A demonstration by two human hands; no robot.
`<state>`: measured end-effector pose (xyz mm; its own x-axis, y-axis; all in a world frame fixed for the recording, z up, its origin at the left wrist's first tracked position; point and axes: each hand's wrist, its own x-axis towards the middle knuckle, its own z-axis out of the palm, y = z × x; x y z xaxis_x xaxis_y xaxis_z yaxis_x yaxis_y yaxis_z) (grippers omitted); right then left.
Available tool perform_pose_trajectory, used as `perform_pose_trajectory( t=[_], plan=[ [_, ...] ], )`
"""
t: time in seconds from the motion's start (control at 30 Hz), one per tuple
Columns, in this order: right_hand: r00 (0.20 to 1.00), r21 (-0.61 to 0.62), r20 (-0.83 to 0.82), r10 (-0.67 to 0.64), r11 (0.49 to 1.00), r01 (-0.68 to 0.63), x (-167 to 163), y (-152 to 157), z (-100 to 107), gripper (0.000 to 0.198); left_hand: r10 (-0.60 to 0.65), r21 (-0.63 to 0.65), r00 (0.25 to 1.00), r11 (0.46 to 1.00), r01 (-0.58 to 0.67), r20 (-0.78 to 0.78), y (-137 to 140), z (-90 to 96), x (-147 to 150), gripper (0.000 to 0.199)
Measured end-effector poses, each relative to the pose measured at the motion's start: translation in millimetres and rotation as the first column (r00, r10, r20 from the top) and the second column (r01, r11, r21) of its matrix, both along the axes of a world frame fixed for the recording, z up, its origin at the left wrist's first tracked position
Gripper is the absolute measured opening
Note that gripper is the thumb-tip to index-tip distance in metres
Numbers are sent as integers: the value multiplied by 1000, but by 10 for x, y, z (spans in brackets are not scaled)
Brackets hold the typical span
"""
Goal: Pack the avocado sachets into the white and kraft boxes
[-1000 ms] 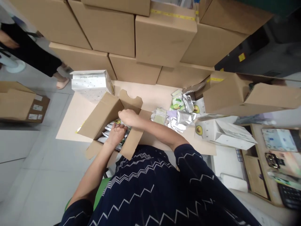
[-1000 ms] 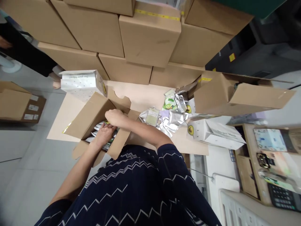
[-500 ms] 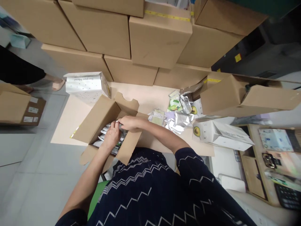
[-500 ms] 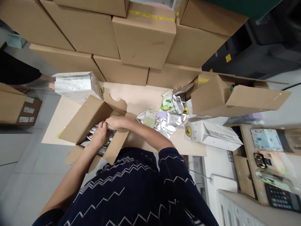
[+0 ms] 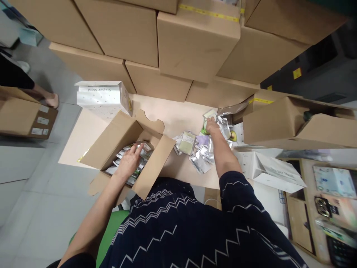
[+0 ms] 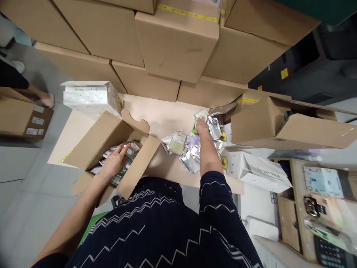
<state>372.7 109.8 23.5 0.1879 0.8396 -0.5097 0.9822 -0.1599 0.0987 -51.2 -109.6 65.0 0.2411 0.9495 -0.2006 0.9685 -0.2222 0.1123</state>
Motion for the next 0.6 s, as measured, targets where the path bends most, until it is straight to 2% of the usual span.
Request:
perform_pose_trajectory(
  t=[0.07,0.17,0.23,0.3,0.37,0.43,0.53,0.6],
  plan=[
    [1000,-29,27,8,1000,-7,-9,23,-41,63,-1,-4,1000,1000,1,-1,-1,10,7,57],
    [997,-52,57,44,998,-41,-105,79,12,50,-4,-13,1000,1000,4,18,0,32,10,53],
    [992,-51,69,104,994,-101,-166,83,119,44,-13,-29,1000,999,14,18,3,46,7,50],
    [976,-44,28,217,975,-216,-201,29,303,36,-23,-40,1000,999,23,3,6,56,3,47],
    [940,20,-66,334,943,-333,-211,-89,586,29,-33,-43,999,999,33,-6,9,60,-4,45],
    [903,187,-164,398,911,-367,-218,-262,971,25,-46,-37,999,998,46,2,11,56,-10,44],
    [843,512,-285,456,816,-268,-295,-597,1659,27,-67,-33,998,997,67,12,16,46,-10,44],
    [761,646,-383,523,741,-184,-440,-827,2078,27,-72,-42,997,997,72,3,23,47,-1,44]
  ],
)
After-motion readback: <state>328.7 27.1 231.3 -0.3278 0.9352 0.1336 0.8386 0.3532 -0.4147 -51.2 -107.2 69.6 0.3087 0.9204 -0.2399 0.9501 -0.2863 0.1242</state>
